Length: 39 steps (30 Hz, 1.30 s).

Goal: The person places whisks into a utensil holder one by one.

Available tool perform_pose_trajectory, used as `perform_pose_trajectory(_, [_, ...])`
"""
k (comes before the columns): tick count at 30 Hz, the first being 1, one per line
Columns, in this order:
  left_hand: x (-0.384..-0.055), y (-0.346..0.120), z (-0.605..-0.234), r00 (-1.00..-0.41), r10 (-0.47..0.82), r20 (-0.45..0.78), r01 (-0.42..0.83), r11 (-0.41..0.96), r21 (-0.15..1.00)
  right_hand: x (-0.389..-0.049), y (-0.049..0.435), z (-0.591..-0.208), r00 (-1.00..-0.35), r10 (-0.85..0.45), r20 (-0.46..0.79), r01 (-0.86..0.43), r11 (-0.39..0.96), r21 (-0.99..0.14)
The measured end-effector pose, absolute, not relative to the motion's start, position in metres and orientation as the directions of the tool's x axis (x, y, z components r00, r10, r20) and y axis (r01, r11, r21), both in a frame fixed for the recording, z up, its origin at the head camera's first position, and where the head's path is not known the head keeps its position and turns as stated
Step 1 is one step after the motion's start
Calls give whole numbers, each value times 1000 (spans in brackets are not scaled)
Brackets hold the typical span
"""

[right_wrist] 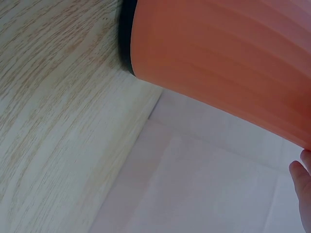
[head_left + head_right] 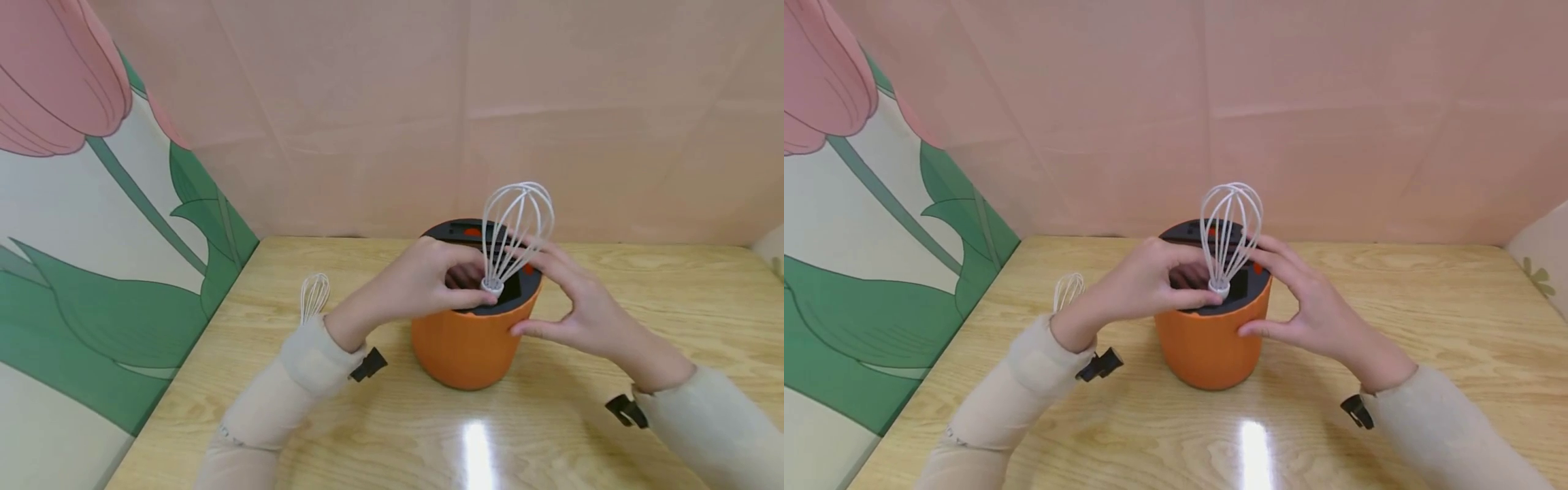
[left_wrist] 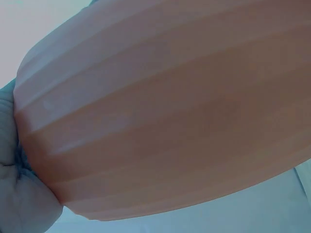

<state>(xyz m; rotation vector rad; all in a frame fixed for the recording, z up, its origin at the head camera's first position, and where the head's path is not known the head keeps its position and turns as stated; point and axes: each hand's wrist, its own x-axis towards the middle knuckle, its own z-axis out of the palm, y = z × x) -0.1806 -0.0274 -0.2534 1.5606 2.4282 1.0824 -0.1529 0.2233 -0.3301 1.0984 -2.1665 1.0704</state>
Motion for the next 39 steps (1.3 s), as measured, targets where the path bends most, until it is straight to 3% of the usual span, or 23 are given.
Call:
perform_pose_trajectory(10, [-184, -26, -245, -469, 860, 200, 782, 299, 546, -153, 224, -332, -571, -438, 694, -817, 390, -425])
perform_pose_trajectory(20, [-184, -22, -242, -461, 871, 168, 781, 309, 543, -152, 225, -329, -570, -438, 695, -817, 393, -423])
perform_pose_trajectory(28, [-180, -28, -246, -481, 851, 210, 744, 269, 612, -151, 226, -331, -570, -434, 698, -816, 398, -419])
perform_pose_trajectory(39, [-164, -68, -246, -552, 748, 368, 766, 281, 578, -151, 228, -334, -581, -430, 691, -808, 408, -425])
